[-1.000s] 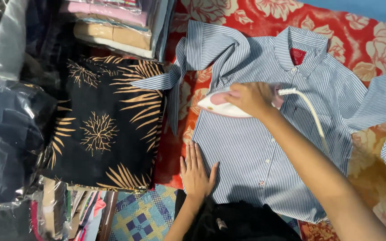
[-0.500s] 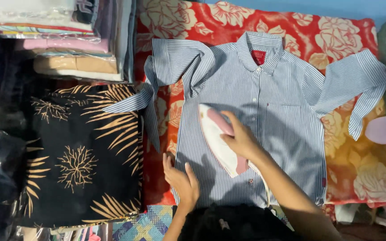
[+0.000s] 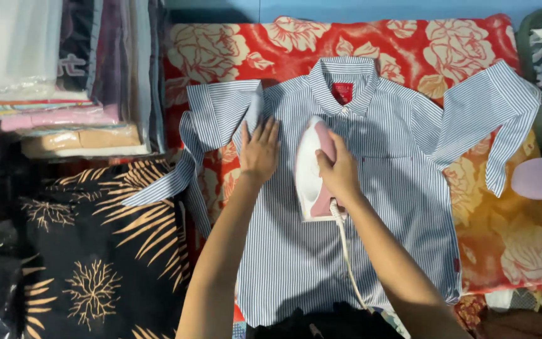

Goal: The person irons a blue and white striped shirt on a floral-patterned surface. They smooth the fabric with their hands, use a spray bottle to mist the shirt, and iron the front, collar, and back sections with a pink iron.

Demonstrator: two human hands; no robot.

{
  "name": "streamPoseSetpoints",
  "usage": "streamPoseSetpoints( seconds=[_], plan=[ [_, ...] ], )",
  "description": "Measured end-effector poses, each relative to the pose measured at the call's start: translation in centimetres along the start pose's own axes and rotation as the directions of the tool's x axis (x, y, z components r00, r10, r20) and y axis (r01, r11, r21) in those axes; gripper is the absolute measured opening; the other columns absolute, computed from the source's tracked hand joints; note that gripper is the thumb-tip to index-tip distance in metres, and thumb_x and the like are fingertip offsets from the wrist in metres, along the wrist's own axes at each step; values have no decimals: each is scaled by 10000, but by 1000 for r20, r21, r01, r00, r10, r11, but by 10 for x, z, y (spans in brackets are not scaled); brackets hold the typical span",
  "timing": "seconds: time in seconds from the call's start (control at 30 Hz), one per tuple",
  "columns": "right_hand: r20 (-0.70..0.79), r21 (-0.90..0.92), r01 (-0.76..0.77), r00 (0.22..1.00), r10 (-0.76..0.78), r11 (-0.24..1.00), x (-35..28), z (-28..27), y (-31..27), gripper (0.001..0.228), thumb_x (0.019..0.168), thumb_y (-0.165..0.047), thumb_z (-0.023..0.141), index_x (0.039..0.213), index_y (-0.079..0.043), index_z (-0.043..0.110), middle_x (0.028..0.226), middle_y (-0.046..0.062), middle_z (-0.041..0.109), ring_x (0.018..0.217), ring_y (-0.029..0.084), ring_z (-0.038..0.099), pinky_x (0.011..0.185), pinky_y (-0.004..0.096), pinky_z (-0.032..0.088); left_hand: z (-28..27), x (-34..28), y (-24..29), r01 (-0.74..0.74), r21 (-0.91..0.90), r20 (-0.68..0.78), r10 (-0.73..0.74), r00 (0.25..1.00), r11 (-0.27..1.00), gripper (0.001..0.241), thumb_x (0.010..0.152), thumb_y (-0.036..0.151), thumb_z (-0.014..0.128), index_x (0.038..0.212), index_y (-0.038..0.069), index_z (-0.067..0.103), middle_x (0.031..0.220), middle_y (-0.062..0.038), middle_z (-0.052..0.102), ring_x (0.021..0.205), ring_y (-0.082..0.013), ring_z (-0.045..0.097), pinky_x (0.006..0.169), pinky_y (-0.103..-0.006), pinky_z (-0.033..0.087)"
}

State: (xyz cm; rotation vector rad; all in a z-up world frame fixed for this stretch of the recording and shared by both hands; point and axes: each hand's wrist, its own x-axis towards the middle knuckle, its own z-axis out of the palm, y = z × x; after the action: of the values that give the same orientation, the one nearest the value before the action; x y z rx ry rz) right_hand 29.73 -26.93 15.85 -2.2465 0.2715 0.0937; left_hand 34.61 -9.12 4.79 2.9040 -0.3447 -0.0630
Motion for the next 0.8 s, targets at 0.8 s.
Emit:
streamPoseSetpoints(
  seconds=[0.8],
  plan=[
    [20, 94, 335, 941, -338, 937, 144, 43, 23, 586, 839, -187, 762, 1413, -225, 651, 1014, 212, 756, 685, 309, 738, 564, 402, 588, 6, 8, -46, 117, -198, -183, -154, 971, 973, 496, 1069, 374, 355, 1521, 224, 495, 1543, 9, 499, 1441, -206, 420, 1179, -627, 197]
  ],
)
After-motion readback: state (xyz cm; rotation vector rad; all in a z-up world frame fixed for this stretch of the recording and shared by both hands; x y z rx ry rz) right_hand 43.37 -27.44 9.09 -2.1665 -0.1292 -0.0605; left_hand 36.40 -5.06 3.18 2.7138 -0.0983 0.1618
